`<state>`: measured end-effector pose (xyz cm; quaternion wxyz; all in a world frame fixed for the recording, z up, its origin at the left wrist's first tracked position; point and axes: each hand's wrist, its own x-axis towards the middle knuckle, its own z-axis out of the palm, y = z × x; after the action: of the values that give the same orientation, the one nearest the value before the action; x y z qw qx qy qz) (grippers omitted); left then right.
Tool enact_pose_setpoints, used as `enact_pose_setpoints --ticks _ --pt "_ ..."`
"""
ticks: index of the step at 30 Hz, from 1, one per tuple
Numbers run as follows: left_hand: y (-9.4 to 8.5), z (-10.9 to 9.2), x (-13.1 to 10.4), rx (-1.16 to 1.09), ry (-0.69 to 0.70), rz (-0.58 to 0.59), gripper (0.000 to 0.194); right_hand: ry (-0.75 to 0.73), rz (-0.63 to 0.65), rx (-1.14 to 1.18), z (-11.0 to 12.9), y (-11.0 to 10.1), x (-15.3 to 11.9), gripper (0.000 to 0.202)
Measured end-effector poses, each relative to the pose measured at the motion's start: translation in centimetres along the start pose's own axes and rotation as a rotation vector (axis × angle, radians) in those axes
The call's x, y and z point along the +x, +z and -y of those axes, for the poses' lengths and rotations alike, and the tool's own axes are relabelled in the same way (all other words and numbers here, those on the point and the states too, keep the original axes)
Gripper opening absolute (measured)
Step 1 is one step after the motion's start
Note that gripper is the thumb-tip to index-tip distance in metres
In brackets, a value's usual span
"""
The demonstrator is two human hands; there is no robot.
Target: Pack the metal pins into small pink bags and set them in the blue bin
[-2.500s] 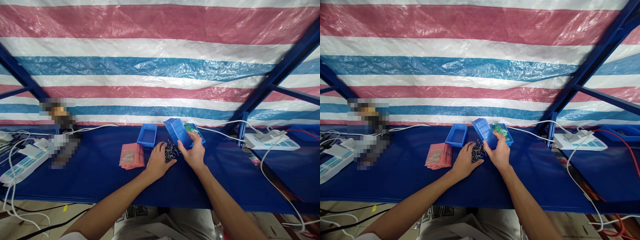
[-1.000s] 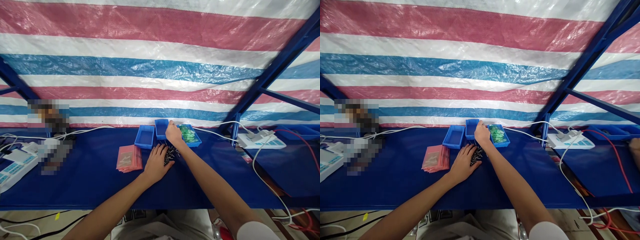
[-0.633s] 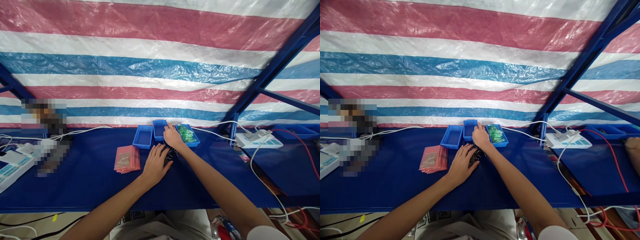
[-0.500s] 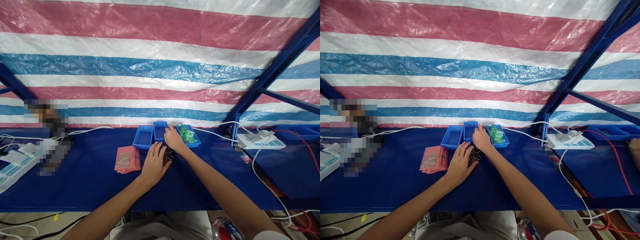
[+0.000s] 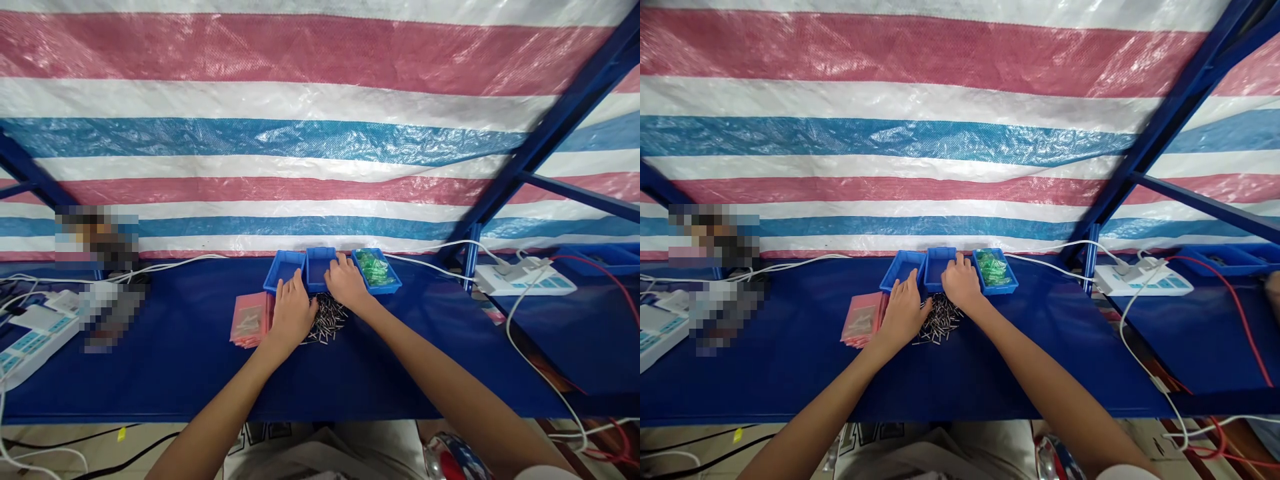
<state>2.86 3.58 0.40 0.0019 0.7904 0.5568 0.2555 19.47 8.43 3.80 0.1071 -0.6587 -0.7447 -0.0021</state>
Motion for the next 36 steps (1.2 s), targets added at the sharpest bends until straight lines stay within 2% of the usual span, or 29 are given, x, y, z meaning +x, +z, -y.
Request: enact_pose_setpoints --ticks 5,11,15,18,20,21,24,27,29,31,36 --pt "0.3 0.8 1.1 -0.008 0.060 0.087 0.069 -0.008 0.027 0.023 0.3 -0.6 0.1 0.037" --pt "0.3 2.6 2.2 -0.103 0.167 0.126 0.064 -0.021 0.047 0.031 0.1 -0.8 0.3 0.036" --pt "-0.1 3.4 3.1 -0.121 0.192 0.147 0.050 -0.035 0.056 0.043 0.3 -0.4 0.4 0.036" --pt "-1.0 3.2 3.4 -0.093 0.188 0.183 0.044 -0.039 0.068 0.054 0.1 -0.8 0.6 0.037" --pt "-2.0 2.6 3.1 -0.059 0.192 0.164 0.043 -0.064 0.087 0.074 -1.1 -2.2 1.0 0.044" --pt "-2.6 2.1 2.7 -0.037 0.196 0.115 0.043 -0.092 0.100 0.093 -2.2 -3.2 1.3 0.052" --pt "-4.4 0.4 0.6 -0.057 0.244 -0.021 0.045 -0.330 0.221 0.188 -7.2 -7.0 2.7 0.094" --pt "-5.3 -1.0 -2.5 -0.173 0.393 -0.040 0.042 -0.347 0.384 0.171 -12.5 -9.9 4.0 0.128" --pt "-5.2 -1.5 -4.6 -0.233 0.438 -0.072 0.039 -0.343 0.536 0.134 -14.7 -10.4 4.7 0.140" --pt "-4.8 -1.7 -6.4 -0.269 0.423 -0.082 0.038 -0.362 0.617 0.100 -15.8 -9.9 5.2 0.146" --pt "-3.8 -1.7 -8.5 -0.334 0.304 -0.059 0.040 -0.379 0.683 0.052 -15.7 -8.0 5.9 0.139"
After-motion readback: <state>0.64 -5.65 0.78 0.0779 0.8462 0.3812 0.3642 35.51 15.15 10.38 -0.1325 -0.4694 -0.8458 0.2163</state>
